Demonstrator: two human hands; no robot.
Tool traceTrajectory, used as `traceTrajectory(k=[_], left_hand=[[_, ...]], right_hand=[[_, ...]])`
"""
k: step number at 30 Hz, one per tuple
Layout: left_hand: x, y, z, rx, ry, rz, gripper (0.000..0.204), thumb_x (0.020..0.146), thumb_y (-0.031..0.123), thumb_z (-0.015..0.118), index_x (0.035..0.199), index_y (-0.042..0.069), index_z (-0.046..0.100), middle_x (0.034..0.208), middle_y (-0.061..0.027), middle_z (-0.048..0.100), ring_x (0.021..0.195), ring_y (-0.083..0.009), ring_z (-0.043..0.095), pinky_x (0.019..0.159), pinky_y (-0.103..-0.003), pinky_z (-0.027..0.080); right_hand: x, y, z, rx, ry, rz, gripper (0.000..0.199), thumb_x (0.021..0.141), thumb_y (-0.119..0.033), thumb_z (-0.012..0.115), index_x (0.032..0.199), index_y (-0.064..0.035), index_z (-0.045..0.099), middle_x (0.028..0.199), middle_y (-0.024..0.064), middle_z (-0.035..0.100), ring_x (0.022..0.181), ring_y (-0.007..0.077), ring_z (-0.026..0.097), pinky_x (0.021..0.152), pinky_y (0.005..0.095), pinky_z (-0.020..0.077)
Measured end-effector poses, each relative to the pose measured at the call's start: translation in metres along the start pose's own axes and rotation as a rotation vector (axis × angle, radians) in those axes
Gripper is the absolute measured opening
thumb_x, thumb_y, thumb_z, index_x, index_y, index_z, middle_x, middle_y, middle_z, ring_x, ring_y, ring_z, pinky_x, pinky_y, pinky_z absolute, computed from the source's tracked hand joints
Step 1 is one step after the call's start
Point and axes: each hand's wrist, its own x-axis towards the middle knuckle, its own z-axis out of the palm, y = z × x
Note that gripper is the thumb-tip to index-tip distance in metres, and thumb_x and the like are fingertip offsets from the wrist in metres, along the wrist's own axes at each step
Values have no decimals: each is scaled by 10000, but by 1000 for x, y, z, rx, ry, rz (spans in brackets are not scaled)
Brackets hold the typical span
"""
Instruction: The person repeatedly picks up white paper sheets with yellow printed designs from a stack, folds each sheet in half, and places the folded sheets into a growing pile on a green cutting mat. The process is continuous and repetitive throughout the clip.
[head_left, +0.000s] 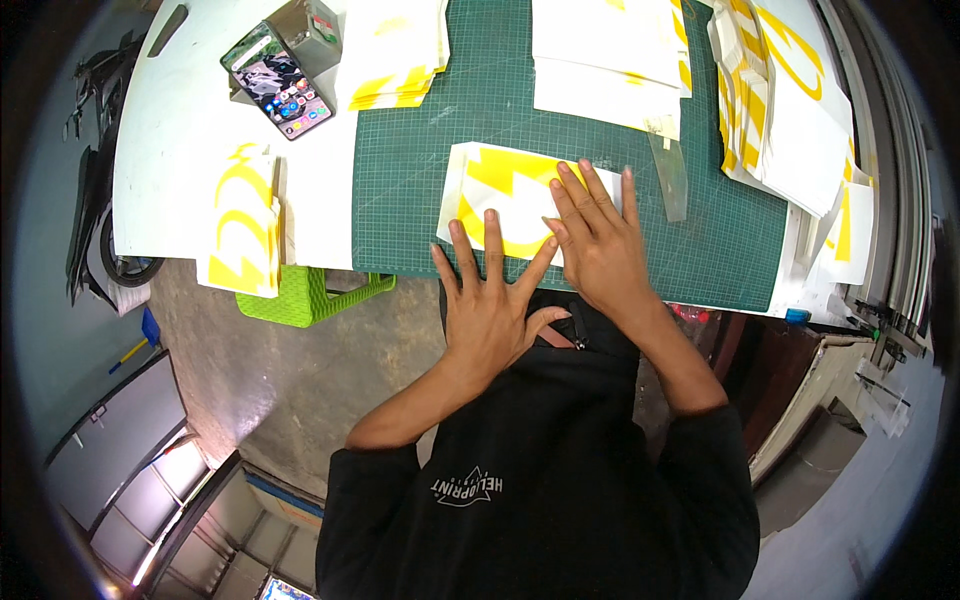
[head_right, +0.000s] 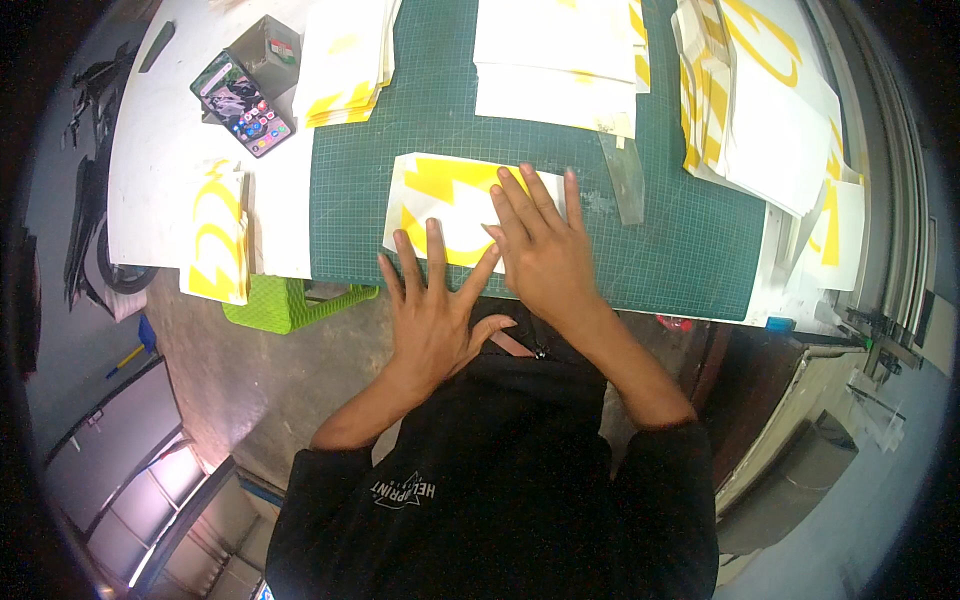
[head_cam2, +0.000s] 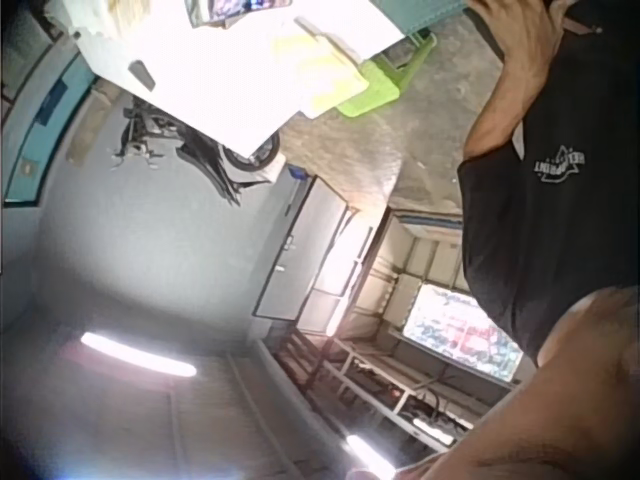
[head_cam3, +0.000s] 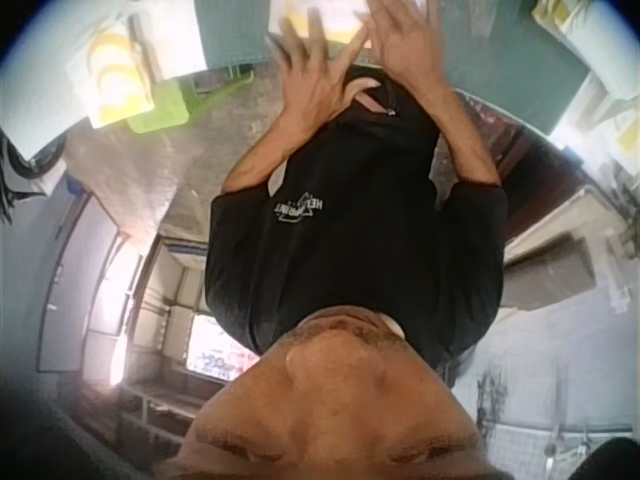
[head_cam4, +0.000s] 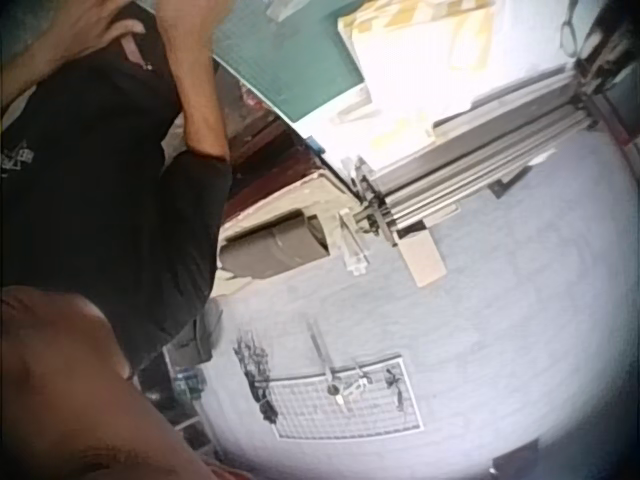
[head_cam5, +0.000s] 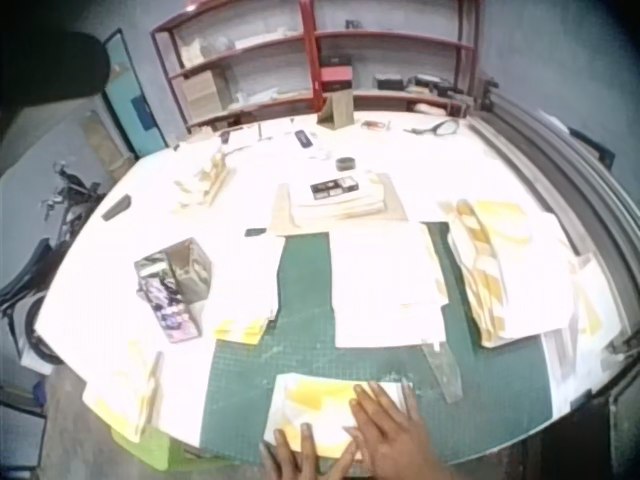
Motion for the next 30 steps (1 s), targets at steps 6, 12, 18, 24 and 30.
traceTrajectory(k=[6,12,18,24,30], left_hand=[[0,-2,-5,-55,-19,-5,835,932,769,516,1638,343,384,1688,-353,151,1510,-675,101,1112,-842,174],[-2,-16,6,5,128,27,644,1017,566,563,1584,268,488,1670,-218,348,1543,-523,258,1191,-771,129],[17,-26,-1,61,263,117,488,951,178,695,1435,185,631,1568,-96,514,1446,-359,459,1229,-692,212],[54,-44,-13,-50,92,371,610,942,128,672,1531,118,515,1651,-134,418,1540,-376,359,1264,-616,232],[69,-61,-18,-131,-38,442,717,981,283,637,1615,78,373,1699,-161,324,1585,-382,263,1286,-603,164]], right_hand=[[2,12,-3,-83,-28,5,464,1029,-304,638,1421,-55,629,1583,73,523,1540,319,363,1211,760,163],[5,16,-3,-107,-28,21,469,1040,-309,622,1452,-85,615,1606,42,505,1556,319,340,1200,783,125],[4,17,-3,-123,-22,6,464,1046,-327,613,1436,-74,629,1592,52,523,1549,319,348,1183,794,153],[4,18,-2,-118,-28,10,459,1058,-310,591,1444,-63,620,1610,58,500,1554,326,337,1173,797,169],[5,17,-3,-97,-50,21,463,1059,-290,585,1461,-64,602,1626,64,474,1556,329,330,1178,795,166]])
